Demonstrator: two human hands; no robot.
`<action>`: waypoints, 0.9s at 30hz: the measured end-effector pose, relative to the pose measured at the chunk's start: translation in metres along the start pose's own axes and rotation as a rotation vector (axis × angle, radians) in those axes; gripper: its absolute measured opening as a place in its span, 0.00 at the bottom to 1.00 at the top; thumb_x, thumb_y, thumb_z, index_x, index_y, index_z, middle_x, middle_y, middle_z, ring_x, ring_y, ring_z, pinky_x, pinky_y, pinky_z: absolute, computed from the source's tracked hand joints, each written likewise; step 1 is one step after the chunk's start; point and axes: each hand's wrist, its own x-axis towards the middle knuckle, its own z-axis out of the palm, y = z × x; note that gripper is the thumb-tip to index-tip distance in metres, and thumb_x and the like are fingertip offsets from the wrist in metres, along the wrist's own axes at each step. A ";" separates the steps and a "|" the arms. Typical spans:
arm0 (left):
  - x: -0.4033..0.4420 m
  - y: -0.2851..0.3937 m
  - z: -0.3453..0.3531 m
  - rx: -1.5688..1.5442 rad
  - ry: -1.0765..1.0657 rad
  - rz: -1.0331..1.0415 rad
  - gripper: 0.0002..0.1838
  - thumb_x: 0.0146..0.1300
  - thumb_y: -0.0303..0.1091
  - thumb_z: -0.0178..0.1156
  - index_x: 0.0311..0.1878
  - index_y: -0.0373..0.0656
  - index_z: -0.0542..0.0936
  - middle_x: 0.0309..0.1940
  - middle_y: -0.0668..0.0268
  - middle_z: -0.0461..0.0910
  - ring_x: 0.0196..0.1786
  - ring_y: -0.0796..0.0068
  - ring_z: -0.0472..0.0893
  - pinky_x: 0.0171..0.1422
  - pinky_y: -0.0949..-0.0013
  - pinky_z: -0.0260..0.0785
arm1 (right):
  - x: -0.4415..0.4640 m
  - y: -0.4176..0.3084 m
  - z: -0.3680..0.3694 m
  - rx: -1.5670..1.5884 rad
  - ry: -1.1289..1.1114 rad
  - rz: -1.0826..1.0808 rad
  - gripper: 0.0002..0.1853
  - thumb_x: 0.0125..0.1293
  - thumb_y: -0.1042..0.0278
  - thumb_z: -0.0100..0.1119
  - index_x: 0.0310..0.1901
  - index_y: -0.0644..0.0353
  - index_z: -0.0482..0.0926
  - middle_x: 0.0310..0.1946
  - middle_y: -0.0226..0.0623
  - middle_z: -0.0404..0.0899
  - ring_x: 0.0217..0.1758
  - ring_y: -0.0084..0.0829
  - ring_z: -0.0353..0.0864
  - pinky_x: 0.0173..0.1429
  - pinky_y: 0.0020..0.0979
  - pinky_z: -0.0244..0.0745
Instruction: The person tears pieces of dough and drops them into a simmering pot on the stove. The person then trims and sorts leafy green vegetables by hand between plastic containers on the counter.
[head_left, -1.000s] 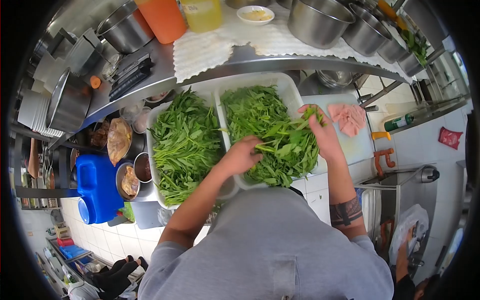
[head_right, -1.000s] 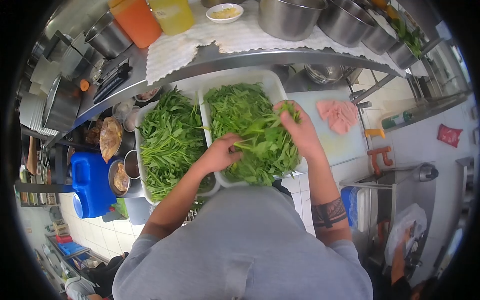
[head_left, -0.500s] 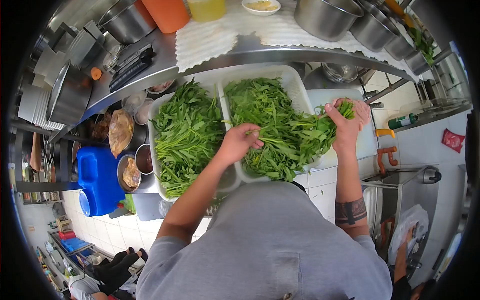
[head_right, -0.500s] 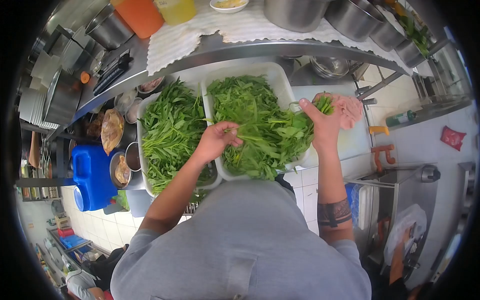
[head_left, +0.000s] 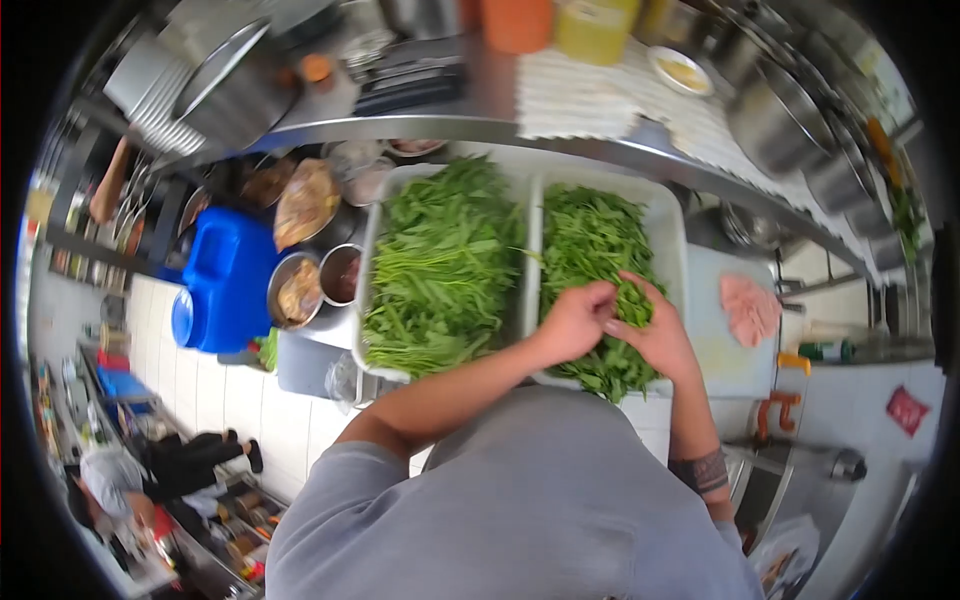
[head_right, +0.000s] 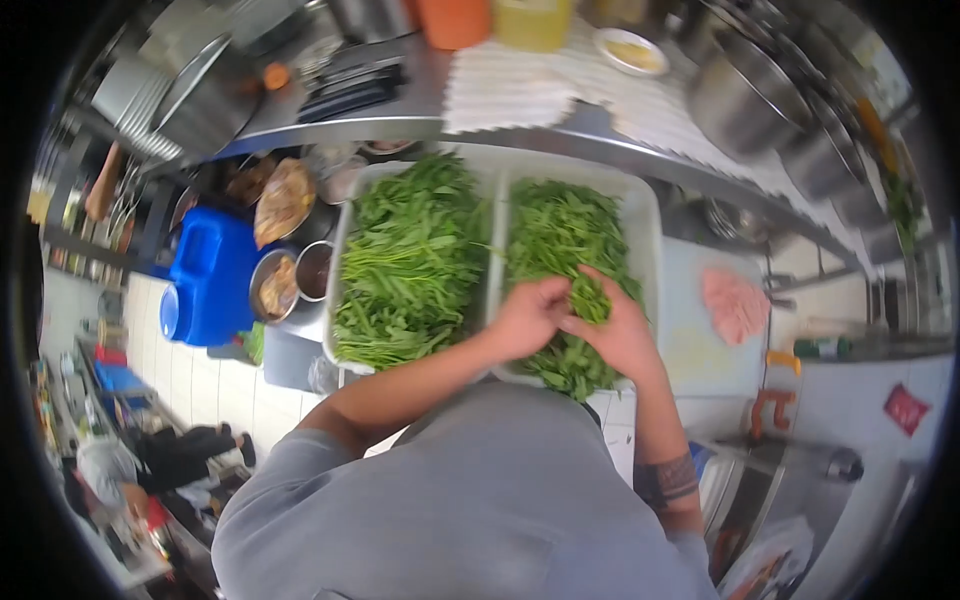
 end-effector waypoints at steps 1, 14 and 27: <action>-0.006 0.011 -0.008 0.106 -0.028 0.071 0.11 0.68 0.21 0.62 0.52 0.39 0.84 0.45 0.57 0.87 0.44 0.59 0.88 0.50 0.60 0.80 | 0.002 -0.003 -0.004 -0.009 0.004 0.010 0.31 0.63 0.63 0.82 0.66 0.62 0.82 0.54 0.51 0.89 0.59 0.44 0.90 0.63 0.41 0.81; -0.103 -0.041 -0.180 0.979 0.411 0.103 0.31 0.69 0.46 0.69 0.70 0.38 0.81 0.77 0.50 0.73 0.84 0.45 0.64 0.89 0.42 0.54 | 0.047 -0.136 -0.006 -0.531 -0.050 -0.431 0.19 0.54 0.71 0.71 0.50 0.59 0.86 0.44 0.48 0.89 0.44 0.54 0.88 0.49 0.47 0.83; -0.111 -0.060 -0.186 0.944 0.262 0.204 0.33 0.68 0.46 0.70 0.71 0.39 0.80 0.73 0.51 0.75 0.80 0.47 0.68 0.89 0.43 0.53 | 0.239 -0.069 0.279 -0.686 -0.481 -0.105 0.57 0.68 0.23 0.62 0.89 0.47 0.54 0.90 0.55 0.45 0.91 0.60 0.45 0.92 0.62 0.33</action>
